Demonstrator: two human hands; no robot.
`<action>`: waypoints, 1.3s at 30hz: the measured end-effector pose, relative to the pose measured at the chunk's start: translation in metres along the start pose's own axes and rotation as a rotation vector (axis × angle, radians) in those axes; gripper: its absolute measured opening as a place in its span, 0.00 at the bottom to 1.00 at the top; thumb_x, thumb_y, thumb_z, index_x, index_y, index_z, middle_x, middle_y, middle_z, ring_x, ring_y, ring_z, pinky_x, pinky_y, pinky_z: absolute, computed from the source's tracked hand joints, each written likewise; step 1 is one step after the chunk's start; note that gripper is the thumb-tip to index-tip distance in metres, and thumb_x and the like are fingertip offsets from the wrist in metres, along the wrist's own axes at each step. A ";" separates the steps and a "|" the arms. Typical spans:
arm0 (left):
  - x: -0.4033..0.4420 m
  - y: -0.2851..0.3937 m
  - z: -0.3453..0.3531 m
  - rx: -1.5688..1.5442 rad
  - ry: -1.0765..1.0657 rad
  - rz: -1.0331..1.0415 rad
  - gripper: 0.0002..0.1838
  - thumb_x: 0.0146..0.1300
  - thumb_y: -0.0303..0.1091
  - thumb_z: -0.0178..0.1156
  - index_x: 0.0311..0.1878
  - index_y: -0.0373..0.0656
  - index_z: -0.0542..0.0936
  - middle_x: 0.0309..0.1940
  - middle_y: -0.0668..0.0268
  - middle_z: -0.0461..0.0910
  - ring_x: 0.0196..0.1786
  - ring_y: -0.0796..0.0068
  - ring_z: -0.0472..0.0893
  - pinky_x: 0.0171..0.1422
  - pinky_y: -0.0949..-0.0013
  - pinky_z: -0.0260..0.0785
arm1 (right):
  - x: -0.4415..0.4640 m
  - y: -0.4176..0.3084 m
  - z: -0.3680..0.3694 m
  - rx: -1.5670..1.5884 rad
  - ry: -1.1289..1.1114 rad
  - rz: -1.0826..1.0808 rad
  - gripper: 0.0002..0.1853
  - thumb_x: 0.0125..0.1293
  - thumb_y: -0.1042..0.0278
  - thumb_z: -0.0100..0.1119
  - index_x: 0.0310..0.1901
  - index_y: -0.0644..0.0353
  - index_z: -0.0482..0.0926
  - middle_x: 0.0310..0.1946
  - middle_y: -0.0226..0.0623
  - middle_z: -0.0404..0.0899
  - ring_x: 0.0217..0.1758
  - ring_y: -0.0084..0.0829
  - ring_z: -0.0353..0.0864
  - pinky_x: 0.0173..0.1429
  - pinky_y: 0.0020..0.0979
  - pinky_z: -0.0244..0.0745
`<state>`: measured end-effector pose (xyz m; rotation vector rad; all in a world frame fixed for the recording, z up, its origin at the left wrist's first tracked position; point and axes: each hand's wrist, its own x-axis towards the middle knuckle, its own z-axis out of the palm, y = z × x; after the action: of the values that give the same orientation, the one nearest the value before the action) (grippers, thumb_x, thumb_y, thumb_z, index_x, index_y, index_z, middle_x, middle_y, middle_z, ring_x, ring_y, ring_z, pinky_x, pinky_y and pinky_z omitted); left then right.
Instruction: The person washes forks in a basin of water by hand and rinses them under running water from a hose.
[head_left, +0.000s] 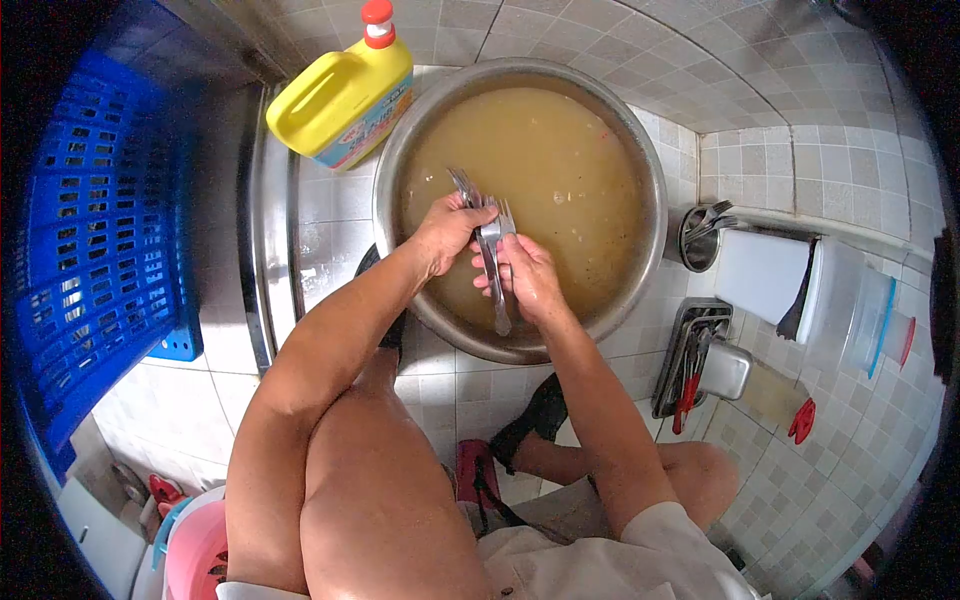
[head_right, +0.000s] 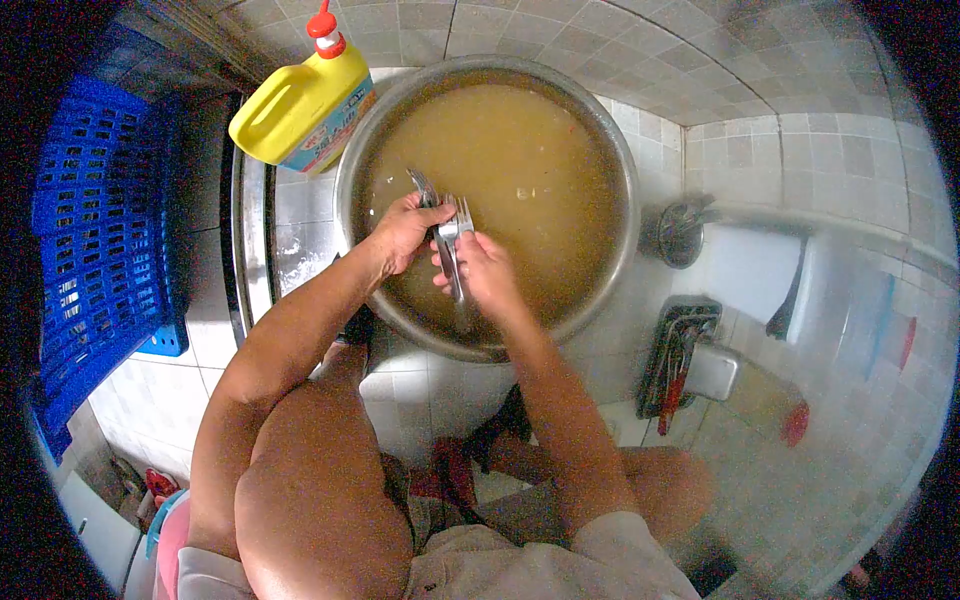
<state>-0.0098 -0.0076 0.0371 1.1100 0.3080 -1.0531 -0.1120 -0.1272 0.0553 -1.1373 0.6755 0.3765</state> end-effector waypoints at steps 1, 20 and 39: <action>0.001 0.000 -0.001 0.003 -0.016 -0.009 0.07 0.62 0.30 0.59 0.43 0.45 0.75 0.33 0.67 0.80 0.34 0.75 0.77 0.33 0.71 0.67 | 0.002 0.002 0.000 0.001 0.000 -0.002 0.20 0.75 0.55 0.38 0.49 0.64 0.73 0.35 0.42 0.81 0.26 0.29 0.81 0.28 0.27 0.78; 0.002 0.002 -0.002 -0.110 0.038 -0.028 0.06 0.64 0.34 0.60 0.33 0.44 0.77 0.30 0.66 0.81 0.22 0.78 0.74 0.20 0.75 0.63 | 0.009 0.000 0.003 -0.518 -0.094 -0.201 0.21 0.62 0.59 0.61 0.52 0.61 0.69 0.44 0.30 0.72 0.43 0.24 0.72 0.48 0.27 0.69; -0.001 0.020 -0.005 -0.190 -0.150 0.071 0.24 0.60 0.36 0.64 0.57 0.38 0.70 0.45 0.60 0.80 0.49 0.67 0.80 0.55 0.63 0.72 | -0.005 -0.030 -0.003 -0.511 -0.069 -0.203 0.07 0.70 0.65 0.50 0.40 0.60 0.72 0.21 0.26 0.69 0.20 0.18 0.68 0.24 0.22 0.66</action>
<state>0.0073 -0.0014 0.0471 0.8616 0.2415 -1.0158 -0.0987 -0.1418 0.0785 -1.6548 0.4045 0.4253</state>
